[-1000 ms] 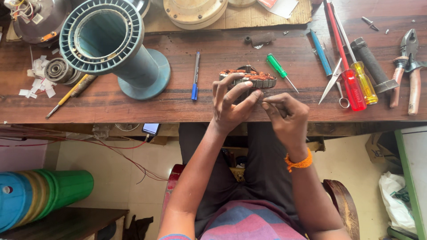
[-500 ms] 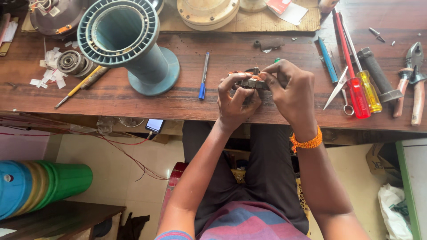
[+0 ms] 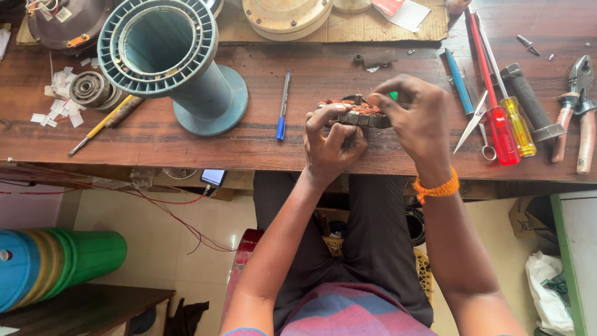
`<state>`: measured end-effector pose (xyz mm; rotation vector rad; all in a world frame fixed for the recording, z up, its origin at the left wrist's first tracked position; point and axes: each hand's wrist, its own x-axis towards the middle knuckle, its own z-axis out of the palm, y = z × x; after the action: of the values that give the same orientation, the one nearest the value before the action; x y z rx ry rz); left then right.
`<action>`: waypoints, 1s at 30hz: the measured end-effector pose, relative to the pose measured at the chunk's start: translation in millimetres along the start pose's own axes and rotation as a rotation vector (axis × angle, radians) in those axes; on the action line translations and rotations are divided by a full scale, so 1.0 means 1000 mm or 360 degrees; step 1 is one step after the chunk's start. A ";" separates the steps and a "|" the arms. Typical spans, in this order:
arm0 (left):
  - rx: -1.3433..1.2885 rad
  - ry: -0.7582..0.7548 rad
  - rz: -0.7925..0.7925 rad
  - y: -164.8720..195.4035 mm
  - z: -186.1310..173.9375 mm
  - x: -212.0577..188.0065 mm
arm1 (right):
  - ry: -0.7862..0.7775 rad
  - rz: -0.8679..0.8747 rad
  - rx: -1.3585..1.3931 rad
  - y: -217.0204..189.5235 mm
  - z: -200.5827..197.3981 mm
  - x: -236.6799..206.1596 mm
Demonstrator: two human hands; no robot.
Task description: The person sits at a workbench holding an electric motor armature and works copper winding wire around its slots by hand, pressing and tucking the wire coils into place while rotating the armature. They continue adjusting and seating the windings around the armature throughout the clip.
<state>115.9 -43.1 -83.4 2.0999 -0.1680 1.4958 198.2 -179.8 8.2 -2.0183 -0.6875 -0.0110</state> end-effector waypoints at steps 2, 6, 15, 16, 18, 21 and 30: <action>0.0085 -0.0071 0.0069 -0.002 0.002 0.002 | 0.0109 0.0032 0.0005 0.005 -0.007 -0.008; 0.0224 -0.0166 0.0158 -0.003 0.002 0.002 | 0.0199 -0.0004 0.0121 0.018 -0.009 -0.031; 0.0146 -0.0119 0.0313 0.005 -0.004 0.007 | 0.0267 -0.0105 0.0223 0.025 0.007 -0.066; 0.0177 -0.0136 0.0314 0.006 -0.004 0.006 | 0.0269 -0.0119 0.0234 0.026 0.010 -0.069; 0.0239 -0.0169 0.0316 0.008 -0.004 0.006 | 0.0286 -0.0137 0.0223 0.027 0.012 -0.073; 0.0248 -0.0150 0.0341 0.009 -0.002 0.005 | 0.0315 -0.0134 0.0183 0.028 0.012 -0.075; 0.0065 0.0012 0.0302 0.002 0.004 0.001 | 0.0133 -0.0261 0.0045 0.007 -0.018 -0.067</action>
<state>118.7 -46.6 -82.2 2.1605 -0.3456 1.6281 149.4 -227.5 -6.5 -1.9181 -0.7936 -0.1804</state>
